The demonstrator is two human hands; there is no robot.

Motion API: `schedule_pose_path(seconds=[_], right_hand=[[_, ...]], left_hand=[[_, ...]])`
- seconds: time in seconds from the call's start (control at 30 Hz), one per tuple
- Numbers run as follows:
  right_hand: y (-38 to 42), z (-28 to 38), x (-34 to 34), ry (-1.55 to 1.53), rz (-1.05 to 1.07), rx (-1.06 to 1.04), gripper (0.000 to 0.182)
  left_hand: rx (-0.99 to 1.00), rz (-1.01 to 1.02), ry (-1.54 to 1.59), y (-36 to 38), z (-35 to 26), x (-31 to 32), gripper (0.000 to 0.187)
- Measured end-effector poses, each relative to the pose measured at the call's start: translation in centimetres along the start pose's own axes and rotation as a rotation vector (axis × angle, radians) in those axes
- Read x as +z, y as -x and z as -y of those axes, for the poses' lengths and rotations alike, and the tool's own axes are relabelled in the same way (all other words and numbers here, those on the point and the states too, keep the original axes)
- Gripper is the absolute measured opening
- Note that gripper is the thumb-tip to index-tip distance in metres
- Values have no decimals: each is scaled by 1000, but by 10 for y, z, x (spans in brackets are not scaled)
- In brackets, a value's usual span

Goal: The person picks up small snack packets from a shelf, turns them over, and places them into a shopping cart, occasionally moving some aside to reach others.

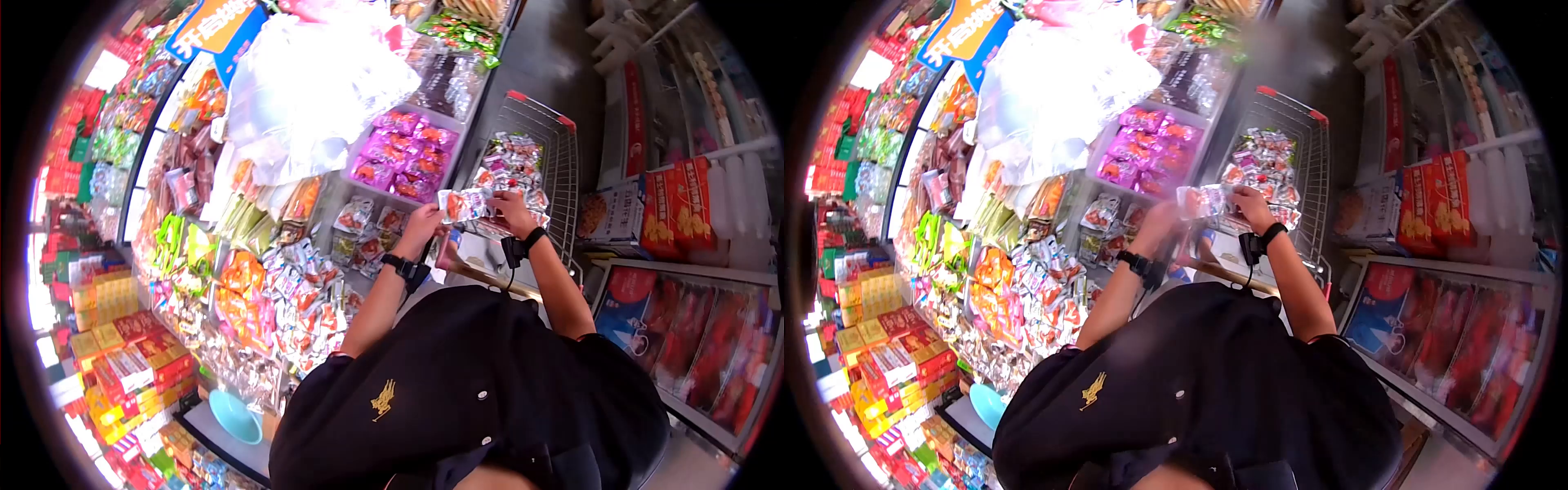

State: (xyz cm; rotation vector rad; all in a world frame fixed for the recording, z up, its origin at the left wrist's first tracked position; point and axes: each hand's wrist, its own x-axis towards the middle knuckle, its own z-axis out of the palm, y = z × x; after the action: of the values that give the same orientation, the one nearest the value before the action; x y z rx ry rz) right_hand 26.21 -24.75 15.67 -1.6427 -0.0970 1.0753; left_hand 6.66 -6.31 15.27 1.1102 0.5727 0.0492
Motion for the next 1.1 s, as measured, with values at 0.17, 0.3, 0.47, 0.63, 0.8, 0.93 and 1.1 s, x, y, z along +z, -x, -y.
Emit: schedule_pose_path(seconds=[0.17,0.3,0.47,0.63,0.8,0.93,1.1], right_hand=[[19,3,-62,-151,-293,-156,32],[-30,-54,-113,301,-559,-306,39],[-15,-23,-34,156,-234,-123,38],[-24,4,59,207,14,-167,29],[-57,0,110,317,212,-167,30],[-41,17,143,364,278,-132,27],[-50,-2,146,356,319,-117,25]], left_hand=[[18,86,-41,-30,-21,53,33],[20,-45,53,-32,3,42,33],[32,-334,78,-9,60,-34,24],[9,-600,235,33,77,-87,23],[0,-771,376,33,107,-140,19],[23,-972,379,8,140,-185,13],[-23,-1106,347,-3,112,-197,20]])
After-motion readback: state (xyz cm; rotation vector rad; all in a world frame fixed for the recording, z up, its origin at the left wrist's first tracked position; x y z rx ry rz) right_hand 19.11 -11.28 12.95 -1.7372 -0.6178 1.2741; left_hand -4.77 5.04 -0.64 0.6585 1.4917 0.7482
